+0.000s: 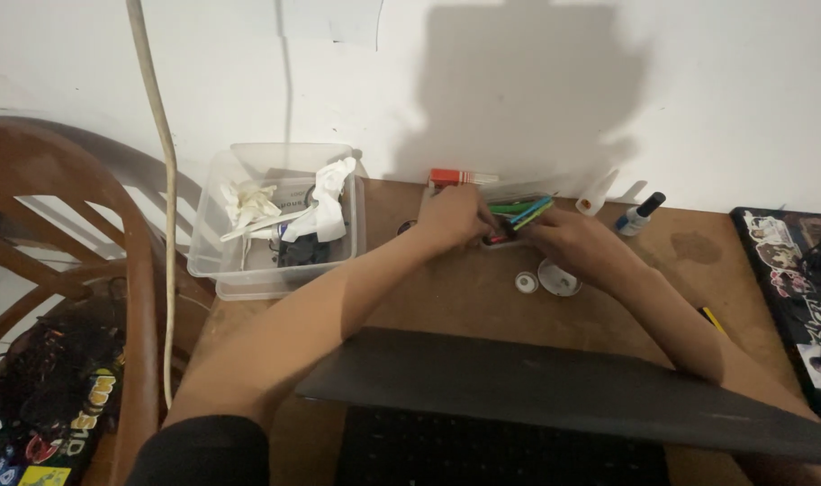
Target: Disassembling a laptop by removing screws and prying off the keyboard and casing
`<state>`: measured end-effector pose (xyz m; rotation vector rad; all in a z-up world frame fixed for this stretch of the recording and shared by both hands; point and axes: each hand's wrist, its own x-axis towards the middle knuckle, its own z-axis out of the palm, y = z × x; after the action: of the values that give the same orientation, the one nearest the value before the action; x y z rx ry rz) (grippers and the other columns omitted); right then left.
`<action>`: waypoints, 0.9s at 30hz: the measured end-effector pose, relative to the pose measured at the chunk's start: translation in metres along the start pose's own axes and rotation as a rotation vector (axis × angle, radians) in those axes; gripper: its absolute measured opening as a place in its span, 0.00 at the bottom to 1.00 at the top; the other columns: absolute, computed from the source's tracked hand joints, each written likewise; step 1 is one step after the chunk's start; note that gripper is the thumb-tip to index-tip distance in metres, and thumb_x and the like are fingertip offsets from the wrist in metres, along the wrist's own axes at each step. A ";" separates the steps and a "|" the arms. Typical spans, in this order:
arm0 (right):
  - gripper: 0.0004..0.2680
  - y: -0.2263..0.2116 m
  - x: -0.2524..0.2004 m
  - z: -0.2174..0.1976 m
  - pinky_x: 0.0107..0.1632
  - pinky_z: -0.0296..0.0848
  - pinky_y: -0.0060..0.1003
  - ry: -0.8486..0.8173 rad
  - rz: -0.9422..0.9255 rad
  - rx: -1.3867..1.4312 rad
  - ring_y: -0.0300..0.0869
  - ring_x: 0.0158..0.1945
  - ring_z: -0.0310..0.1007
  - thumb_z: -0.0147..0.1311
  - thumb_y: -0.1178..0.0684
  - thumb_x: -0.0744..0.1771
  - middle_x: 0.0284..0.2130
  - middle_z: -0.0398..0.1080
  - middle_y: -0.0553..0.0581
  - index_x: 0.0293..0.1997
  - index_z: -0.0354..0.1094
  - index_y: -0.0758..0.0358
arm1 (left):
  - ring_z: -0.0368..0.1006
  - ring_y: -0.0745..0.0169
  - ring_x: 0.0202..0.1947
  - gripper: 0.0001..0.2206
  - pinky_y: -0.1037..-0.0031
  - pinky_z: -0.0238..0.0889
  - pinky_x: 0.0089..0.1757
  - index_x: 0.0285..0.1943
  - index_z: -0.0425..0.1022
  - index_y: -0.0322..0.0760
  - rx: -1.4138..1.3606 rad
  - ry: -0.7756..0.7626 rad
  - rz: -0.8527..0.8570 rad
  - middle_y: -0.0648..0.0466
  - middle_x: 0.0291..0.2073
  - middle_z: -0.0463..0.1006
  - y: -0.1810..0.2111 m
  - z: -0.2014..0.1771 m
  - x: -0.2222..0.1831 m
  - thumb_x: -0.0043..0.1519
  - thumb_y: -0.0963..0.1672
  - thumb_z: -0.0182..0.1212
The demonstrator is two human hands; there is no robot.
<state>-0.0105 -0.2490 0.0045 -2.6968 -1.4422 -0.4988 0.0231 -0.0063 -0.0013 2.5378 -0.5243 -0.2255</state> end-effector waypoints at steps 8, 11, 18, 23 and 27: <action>0.09 0.007 -0.004 0.009 0.39 0.77 0.39 -0.075 -0.038 -0.165 0.49 0.39 0.75 0.51 0.55 0.68 0.37 0.66 0.53 0.53 0.69 0.50 | 0.82 0.40 0.44 0.09 0.49 0.77 0.43 0.41 0.85 0.48 0.001 0.132 -0.041 0.47 0.36 0.85 0.008 -0.006 -0.010 0.57 0.47 0.61; 0.07 0.010 -0.010 0.021 0.44 0.76 0.35 -0.044 -0.014 -0.157 0.45 0.42 0.74 0.49 0.53 0.69 0.40 0.66 0.51 0.52 0.69 0.48 | 0.82 0.38 0.44 0.10 0.50 0.77 0.43 0.43 0.85 0.44 0.069 0.131 -0.065 0.45 0.36 0.85 0.022 -0.007 -0.014 0.58 0.48 0.63; 0.10 -0.011 0.013 -0.007 0.46 0.77 0.43 0.007 0.015 0.044 0.54 0.42 0.76 0.50 0.54 0.69 0.37 0.67 0.57 0.57 0.65 0.58 | 0.79 0.32 0.51 0.13 0.47 0.73 0.51 0.45 0.85 0.40 0.002 0.030 -0.024 0.39 0.42 0.85 0.013 -0.017 -0.016 0.56 0.47 0.62; 0.07 0.003 0.008 0.008 0.47 0.76 0.35 -0.030 -0.093 -0.051 0.47 0.41 0.74 0.53 0.57 0.68 0.36 0.67 0.53 0.51 0.69 0.54 | 0.80 0.40 0.51 0.12 0.50 0.73 0.51 0.44 0.86 0.53 0.117 0.012 -0.042 0.49 0.42 0.86 0.009 -0.010 -0.001 0.53 0.50 0.66; 0.10 -0.005 0.009 -0.002 0.47 0.79 0.40 0.037 0.022 0.085 0.51 0.42 0.76 0.53 0.54 0.68 0.38 0.66 0.53 0.55 0.66 0.53 | 0.81 0.42 0.49 0.13 0.49 0.74 0.49 0.45 0.86 0.47 0.152 0.053 -0.049 0.48 0.40 0.86 0.015 -0.003 0.000 0.54 0.50 0.67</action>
<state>-0.0108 -0.2397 0.0088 -2.6204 -1.3901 -0.4723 0.0196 -0.0163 0.0094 2.6987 -0.4750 -0.1409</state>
